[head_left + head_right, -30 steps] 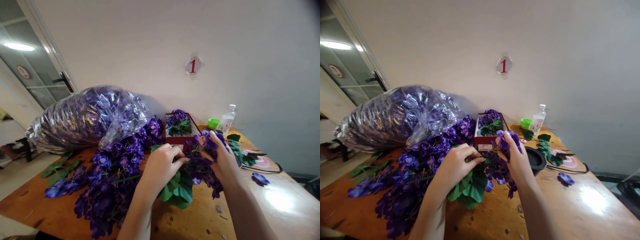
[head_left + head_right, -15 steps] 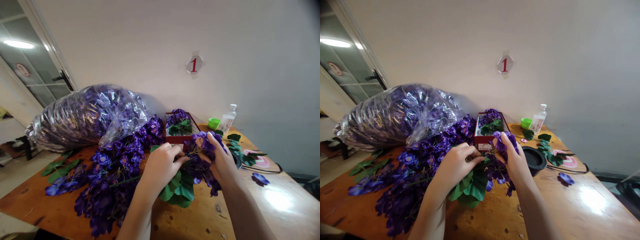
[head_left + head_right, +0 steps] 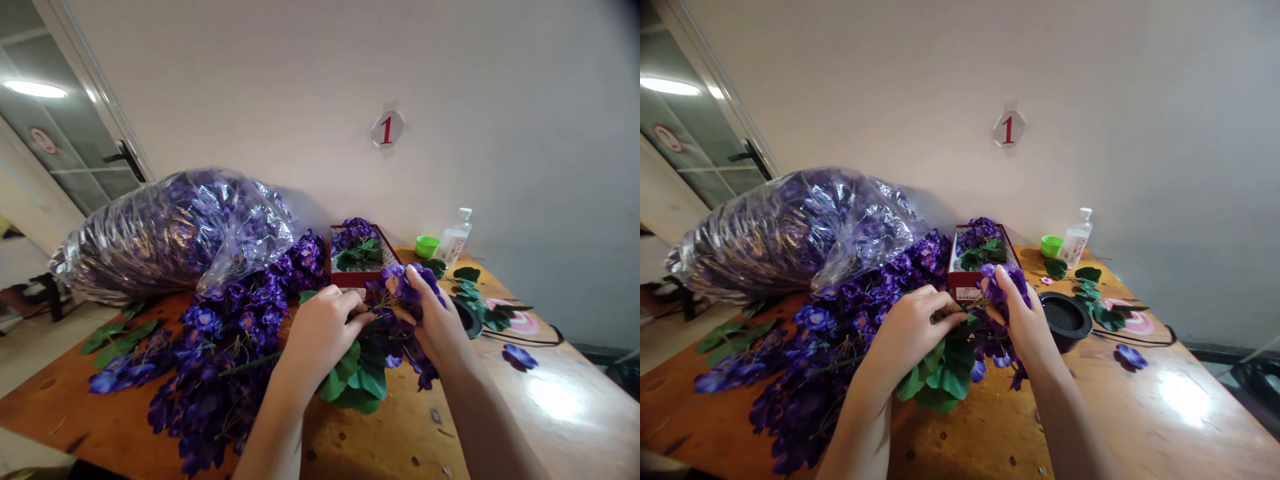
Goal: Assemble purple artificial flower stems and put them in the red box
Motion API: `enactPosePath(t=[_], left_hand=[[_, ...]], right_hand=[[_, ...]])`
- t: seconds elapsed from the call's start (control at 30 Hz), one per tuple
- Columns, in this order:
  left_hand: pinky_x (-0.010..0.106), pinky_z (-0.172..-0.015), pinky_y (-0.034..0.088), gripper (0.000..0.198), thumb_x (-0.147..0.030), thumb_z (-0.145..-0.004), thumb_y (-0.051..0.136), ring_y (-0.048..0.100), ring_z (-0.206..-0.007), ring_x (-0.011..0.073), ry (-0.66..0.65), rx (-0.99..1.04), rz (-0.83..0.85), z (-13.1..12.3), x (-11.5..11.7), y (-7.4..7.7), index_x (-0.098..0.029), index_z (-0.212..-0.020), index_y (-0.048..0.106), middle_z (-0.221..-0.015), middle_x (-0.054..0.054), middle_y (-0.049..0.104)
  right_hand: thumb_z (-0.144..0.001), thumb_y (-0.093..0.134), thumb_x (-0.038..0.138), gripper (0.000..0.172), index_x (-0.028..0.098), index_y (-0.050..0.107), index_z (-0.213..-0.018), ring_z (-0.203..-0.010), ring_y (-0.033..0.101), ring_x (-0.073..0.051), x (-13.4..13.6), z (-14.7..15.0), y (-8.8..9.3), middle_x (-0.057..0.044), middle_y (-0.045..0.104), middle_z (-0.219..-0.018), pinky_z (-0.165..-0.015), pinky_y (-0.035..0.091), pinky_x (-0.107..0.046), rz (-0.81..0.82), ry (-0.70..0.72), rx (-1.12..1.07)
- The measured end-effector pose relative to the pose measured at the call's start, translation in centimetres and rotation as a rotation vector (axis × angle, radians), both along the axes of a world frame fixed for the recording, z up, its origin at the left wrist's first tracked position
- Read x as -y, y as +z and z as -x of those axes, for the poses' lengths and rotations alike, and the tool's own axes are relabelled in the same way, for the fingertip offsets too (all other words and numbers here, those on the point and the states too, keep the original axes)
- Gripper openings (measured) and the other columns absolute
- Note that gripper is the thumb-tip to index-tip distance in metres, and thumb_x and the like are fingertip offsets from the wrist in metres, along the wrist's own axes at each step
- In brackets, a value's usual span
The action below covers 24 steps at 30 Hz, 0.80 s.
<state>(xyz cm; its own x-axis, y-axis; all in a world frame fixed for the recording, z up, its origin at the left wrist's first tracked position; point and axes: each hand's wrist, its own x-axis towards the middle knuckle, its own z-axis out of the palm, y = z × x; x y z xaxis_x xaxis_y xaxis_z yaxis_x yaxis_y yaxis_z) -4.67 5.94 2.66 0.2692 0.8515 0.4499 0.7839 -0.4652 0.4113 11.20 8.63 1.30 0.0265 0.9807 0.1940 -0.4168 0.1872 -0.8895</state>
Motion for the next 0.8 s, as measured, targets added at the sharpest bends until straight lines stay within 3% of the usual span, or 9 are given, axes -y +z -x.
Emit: enactPosePath(t=[0.2,0.33,0.47,0.53,0.67,0.8], left_hand=[[0.025,-0.065,0.044,0.008,-0.028,-0.082,0.064,0.059,-0.074,0.0149,0.005,-0.038,-0.004,0.1,-0.1,0.0,-0.020,-0.081,0.067,-0.079,0.001,0.062],[0.026,-0.067,0.044,0.008,-0.027,-0.082,0.064,0.060,-0.075,0.0155,0.025,-0.052,0.003,0.1,-0.3,0.1,-0.020,-0.079,0.067,-0.079,0.001,0.062],[0.025,-0.064,0.044,0.009,-0.028,-0.082,0.064,0.060,-0.074,0.0160,0.058,-0.078,0.030,0.0,-0.8,0.0,-0.020,-0.079,0.066,-0.078,0.002,0.061],[0.026,-0.064,0.043,0.010,-0.029,-0.082,0.063,0.060,-0.074,0.0165,0.064,-0.100,0.045,-0.2,-1.0,-0.2,-0.019,-0.079,0.066,-0.079,0.002,0.061],[0.027,-0.061,0.042,0.015,-0.031,-0.084,0.060,0.060,-0.074,0.0184,0.096,-0.174,0.038,-0.7,-1.4,-0.7,-0.018,-0.081,0.065,-0.079,0.003,0.059],[0.027,-0.064,0.043,0.013,-0.027,-0.086,0.057,0.059,-0.075,0.0188,0.109,-0.200,0.024,-1.1,-2.2,-1.3,-0.017,-0.083,0.065,-0.081,0.004,0.058]], right_hand=[[-0.077,0.063,0.052,0.033,0.020,0.059,-0.069,-0.043,0.029,-0.006,0.4,0.2,0.0,0.002,0.054,-0.064,-0.039,0.021,-0.023,0.031,-0.046,0.105],[-0.081,0.057,0.054,0.034,0.022,0.057,-0.069,-0.044,0.033,-0.010,0.2,-0.4,-0.3,0.005,0.044,-0.050,-0.042,0.026,-0.024,-0.030,-0.009,0.318],[-0.072,0.071,0.042,0.022,0.022,0.063,-0.076,-0.063,0.055,-0.015,-0.3,-1.5,-0.2,0.001,0.061,-0.067,-0.058,0.044,-0.027,-0.167,0.055,0.555],[-0.069,0.074,0.038,0.020,0.023,0.067,-0.079,-0.070,0.059,-0.018,-0.5,-1.8,-0.1,-0.001,0.067,-0.075,-0.064,0.047,-0.030,-0.206,0.035,0.589],[-0.068,0.074,0.035,0.018,0.021,0.064,-0.064,-0.054,0.055,-0.016,-0.9,-1.8,-0.2,0.001,0.063,-0.059,-0.053,0.046,-0.029,-0.217,-0.003,0.609],[-0.067,0.075,0.033,0.020,0.020,0.061,-0.061,-0.050,0.053,-0.014,-1.7,-1.4,-1.1,0.001,0.059,-0.054,-0.049,0.044,-0.028,-0.230,-0.038,0.575]])
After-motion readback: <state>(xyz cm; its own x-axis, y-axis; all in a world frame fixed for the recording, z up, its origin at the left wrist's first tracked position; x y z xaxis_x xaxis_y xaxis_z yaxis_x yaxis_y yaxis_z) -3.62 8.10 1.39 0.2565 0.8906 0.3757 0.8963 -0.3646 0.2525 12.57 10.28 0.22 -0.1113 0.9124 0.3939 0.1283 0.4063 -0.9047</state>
